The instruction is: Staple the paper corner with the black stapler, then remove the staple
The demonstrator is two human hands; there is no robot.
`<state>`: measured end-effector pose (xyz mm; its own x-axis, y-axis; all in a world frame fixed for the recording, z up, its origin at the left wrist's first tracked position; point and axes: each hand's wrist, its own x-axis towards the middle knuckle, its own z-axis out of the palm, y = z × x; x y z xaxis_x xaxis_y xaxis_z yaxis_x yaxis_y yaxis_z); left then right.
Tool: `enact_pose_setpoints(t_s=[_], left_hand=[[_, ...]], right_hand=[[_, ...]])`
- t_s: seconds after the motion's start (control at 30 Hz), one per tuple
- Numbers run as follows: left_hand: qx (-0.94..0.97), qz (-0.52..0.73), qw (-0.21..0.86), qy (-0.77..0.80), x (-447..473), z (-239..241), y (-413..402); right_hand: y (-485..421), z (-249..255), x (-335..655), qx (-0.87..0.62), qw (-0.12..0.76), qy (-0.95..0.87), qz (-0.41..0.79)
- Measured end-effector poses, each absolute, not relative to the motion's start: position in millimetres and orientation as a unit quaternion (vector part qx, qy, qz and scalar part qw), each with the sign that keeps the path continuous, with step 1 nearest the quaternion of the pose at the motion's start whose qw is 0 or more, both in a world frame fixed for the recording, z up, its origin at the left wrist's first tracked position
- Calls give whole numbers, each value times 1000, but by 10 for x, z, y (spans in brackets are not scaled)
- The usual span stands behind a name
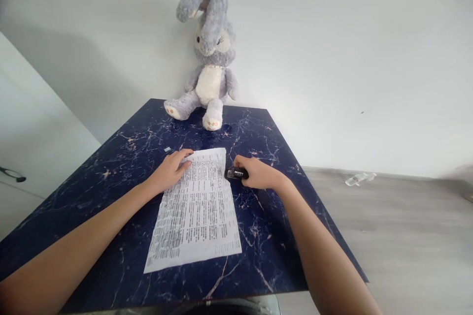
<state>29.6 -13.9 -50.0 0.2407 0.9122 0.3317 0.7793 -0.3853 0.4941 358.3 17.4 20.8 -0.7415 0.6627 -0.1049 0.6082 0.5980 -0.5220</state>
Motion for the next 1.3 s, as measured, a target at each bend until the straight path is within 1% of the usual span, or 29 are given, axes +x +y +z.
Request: enact_pose_setpoints(t_s=[0.17, 0.37, 0.57, 0.7, 0.83, 1.0, 1.1, 1.3], left_hand=[[762, 335, 113, 543, 266, -508, -122], [771, 338, 116, 528, 326, -489, -164], [772, 351, 82, 524, 393, -443, -222], [765, 357, 85, 529, 382, -431, -217], [753, 369, 86, 538, 383, -428, -223], [732, 384, 63, 560, 380, -406, -255], [729, 390, 61, 559, 380, -388, -270], [759, 404, 31, 510, 408, -367, -301]], right_hand=[[146, 113, 3537, -400, 60, -900, 165], [103, 101, 3447, -398, 56, -904, 145], [92, 92, 3408, -370, 45, -911, 178], [117, 101, 3443, -390, 52, -909, 141], [91, 108, 3450, -376, 46, -918, 120], [-63, 118, 3392, -398, 31, -916, 22], [-132, 105, 3352, -409, 18, -912, -9], [-106, 53, 3327, -401, 0, -915, 37]])
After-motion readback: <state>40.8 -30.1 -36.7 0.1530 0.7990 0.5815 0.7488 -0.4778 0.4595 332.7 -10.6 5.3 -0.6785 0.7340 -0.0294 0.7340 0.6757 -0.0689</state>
